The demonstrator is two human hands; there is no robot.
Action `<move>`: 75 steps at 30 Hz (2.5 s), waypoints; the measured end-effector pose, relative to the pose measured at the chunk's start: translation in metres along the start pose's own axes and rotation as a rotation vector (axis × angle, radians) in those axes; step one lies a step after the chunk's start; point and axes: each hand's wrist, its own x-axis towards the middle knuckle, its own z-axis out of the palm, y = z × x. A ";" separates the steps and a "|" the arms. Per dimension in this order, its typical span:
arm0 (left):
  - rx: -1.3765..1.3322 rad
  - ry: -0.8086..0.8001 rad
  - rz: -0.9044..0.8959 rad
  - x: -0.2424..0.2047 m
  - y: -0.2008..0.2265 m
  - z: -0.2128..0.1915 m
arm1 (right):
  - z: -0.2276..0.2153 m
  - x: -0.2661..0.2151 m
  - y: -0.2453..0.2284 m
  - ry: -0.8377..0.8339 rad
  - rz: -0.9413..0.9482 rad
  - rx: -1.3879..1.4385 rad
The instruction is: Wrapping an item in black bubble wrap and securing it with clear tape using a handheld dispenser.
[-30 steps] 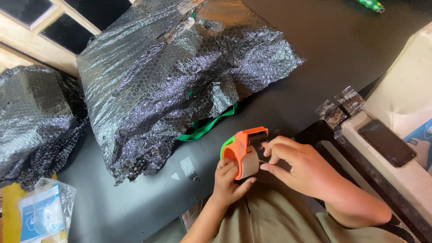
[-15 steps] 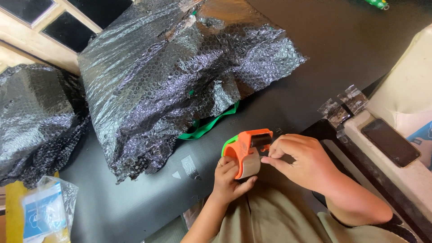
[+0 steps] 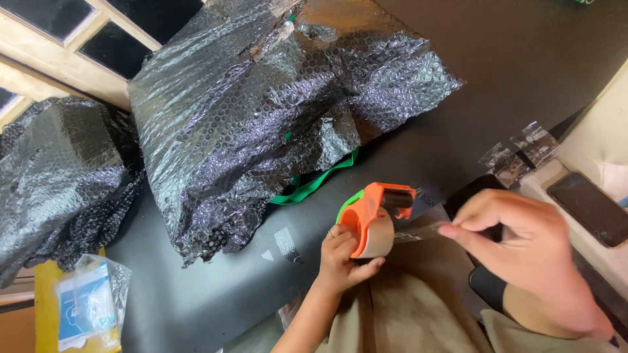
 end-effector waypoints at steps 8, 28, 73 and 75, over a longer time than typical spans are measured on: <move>-0.104 -0.088 0.001 0.009 0.002 -0.006 | 0.003 0.007 0.099 -0.069 0.310 0.262; -0.076 -0.109 0.058 0.001 -0.004 -0.003 | 0.056 0.017 0.158 -0.131 0.560 0.361; -0.201 0.125 0.062 -0.055 -0.054 0.027 | 0.071 0.008 0.181 -0.033 0.616 0.322; -0.200 0.149 0.091 -0.050 -0.050 0.028 | 0.071 0.008 0.172 -0.037 0.635 0.267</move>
